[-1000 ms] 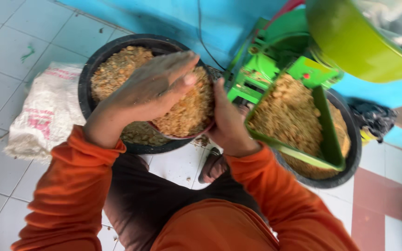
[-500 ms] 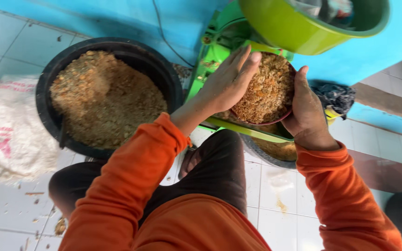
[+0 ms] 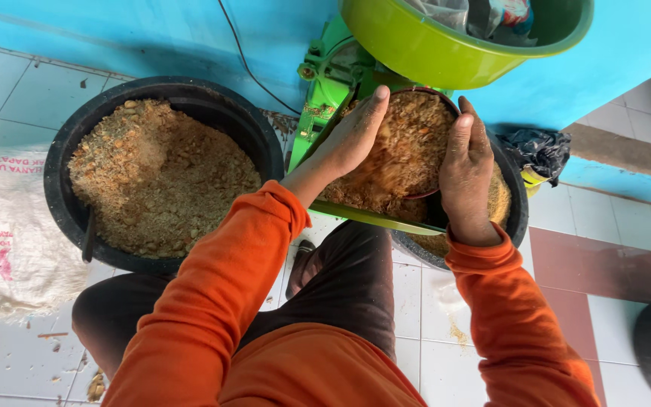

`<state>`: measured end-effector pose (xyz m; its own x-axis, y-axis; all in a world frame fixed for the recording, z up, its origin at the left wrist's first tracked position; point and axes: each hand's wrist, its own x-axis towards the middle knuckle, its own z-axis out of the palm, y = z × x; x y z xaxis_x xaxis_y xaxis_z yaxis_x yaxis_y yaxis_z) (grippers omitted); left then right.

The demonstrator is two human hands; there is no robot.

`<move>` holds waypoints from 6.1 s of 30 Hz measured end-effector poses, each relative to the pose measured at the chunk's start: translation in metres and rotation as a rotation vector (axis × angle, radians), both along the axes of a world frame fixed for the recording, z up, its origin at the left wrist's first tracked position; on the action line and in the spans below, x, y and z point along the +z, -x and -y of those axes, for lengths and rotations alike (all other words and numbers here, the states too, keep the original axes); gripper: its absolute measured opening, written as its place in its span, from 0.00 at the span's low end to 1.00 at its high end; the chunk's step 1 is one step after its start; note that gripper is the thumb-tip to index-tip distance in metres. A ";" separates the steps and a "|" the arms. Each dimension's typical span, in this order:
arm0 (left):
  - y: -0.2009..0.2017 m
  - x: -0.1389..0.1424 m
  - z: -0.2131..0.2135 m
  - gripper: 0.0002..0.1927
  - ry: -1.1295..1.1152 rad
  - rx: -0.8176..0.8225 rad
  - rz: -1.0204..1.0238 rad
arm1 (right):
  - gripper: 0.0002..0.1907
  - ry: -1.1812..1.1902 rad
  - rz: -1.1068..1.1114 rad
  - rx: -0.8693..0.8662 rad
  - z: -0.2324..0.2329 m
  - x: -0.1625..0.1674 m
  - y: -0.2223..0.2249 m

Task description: The person sits on the floor beside a green grinding machine and scoops crushed food pieces from a large black basin into the machine's hopper, using a metal scoop and their hands to push material in. Ground powder collects in a second basin beside the machine as the person repeatedly refills the hopper.

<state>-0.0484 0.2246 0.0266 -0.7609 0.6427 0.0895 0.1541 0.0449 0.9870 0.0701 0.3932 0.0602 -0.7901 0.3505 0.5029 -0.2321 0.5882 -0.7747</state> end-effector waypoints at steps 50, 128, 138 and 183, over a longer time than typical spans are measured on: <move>0.018 -0.037 0.016 0.56 -0.065 0.010 -0.226 | 0.22 -0.738 -0.126 -0.066 0.013 -0.018 -0.006; 0.014 -0.079 0.009 0.27 -0.173 0.111 -0.631 | 0.24 -0.788 -0.544 0.069 -0.001 -0.014 -0.037; 0.008 -0.065 0.014 0.31 -0.007 0.119 -0.621 | 0.26 -0.830 -0.602 0.110 -0.002 0.002 -0.028; -0.024 -0.013 0.055 0.23 -0.022 0.743 -0.502 | 0.05 -0.574 0.337 0.257 -0.065 0.000 -0.033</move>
<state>-0.0247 0.1693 0.0138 -0.8480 -0.0060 0.5300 0.5062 0.2868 0.8133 0.1036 0.4581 0.0605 -0.9572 -0.1148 0.2656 -0.2206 0.8836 -0.4130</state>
